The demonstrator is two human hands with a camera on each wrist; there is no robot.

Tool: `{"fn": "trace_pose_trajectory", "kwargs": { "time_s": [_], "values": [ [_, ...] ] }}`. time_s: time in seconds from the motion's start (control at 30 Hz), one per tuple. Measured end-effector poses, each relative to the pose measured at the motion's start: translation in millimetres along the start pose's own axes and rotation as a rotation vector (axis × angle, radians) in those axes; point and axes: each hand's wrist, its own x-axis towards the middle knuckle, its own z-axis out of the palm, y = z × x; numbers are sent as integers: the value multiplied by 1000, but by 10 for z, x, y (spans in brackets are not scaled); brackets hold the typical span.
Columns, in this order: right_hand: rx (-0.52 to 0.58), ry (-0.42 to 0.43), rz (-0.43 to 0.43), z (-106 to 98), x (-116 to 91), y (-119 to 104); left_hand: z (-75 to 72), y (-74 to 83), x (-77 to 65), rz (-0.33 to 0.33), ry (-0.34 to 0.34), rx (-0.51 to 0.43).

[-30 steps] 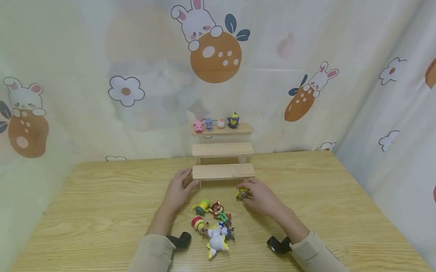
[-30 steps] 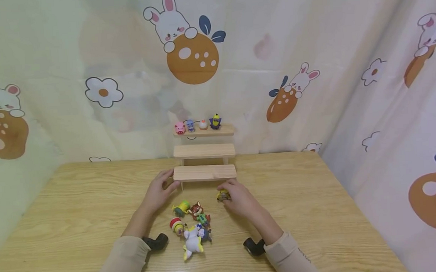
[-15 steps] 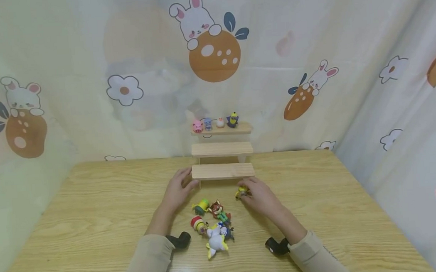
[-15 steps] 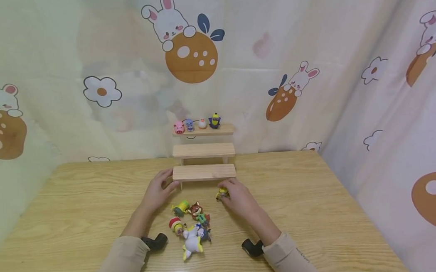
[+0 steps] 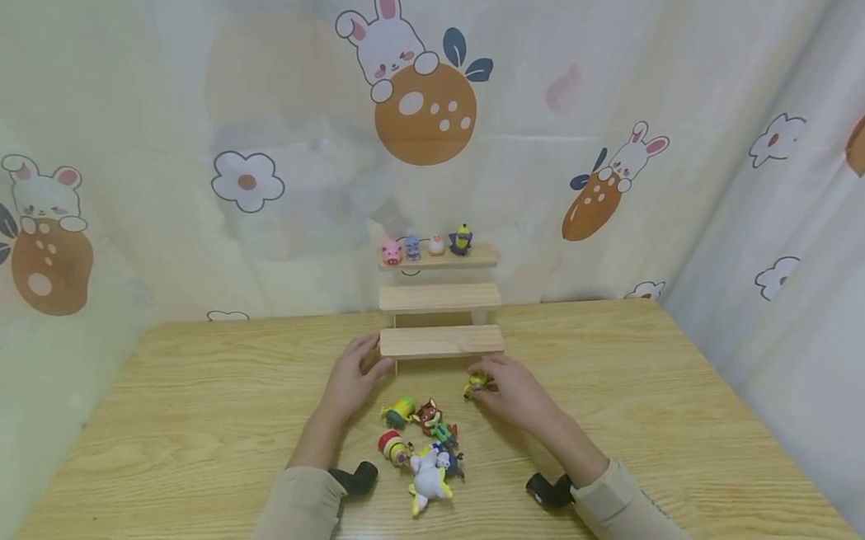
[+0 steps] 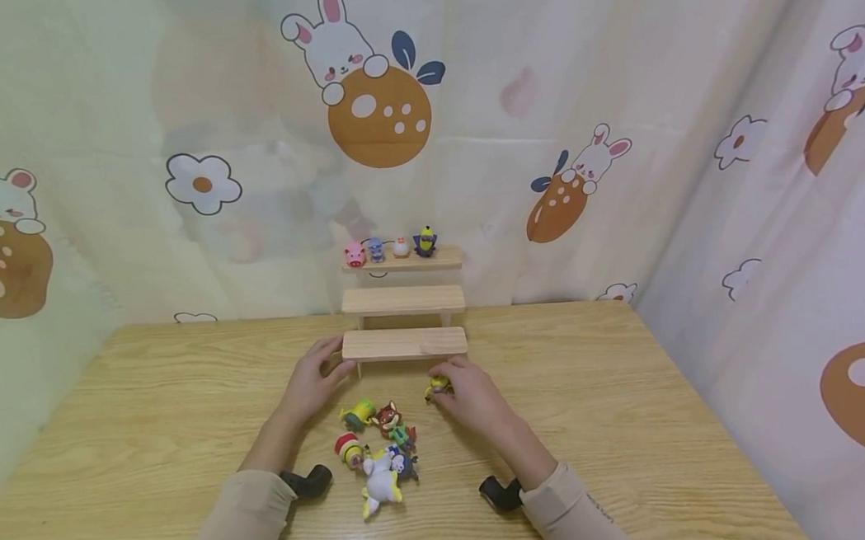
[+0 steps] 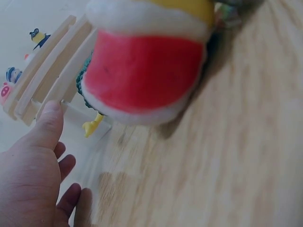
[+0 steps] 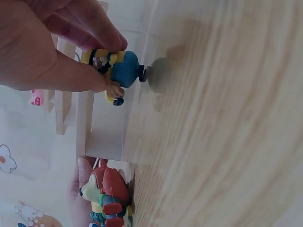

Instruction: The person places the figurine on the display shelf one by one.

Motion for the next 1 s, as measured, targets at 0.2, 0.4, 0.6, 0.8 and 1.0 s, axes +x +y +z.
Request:
{"fn": "trace_pose_trajectory", "kwargs": {
  "time_s": [0.2,0.4,0.6,0.8,1.0],
  "values": [
    [18,1,0,5,2,5,-1,-1,-2,-4,2,-2],
    [33,-4,5,16,10,23,0,-11,0,-2,1,6],
    [29,-3,8,27,14,41,14,-28,7,-2,0,2],
    [36,-17,10,13,19,15,-11,-34,-5,-9,-1,-6],
    [72,-16,-30,-102,20,7,-12,-23,-3,-14,-5,-3]
  ]
}}
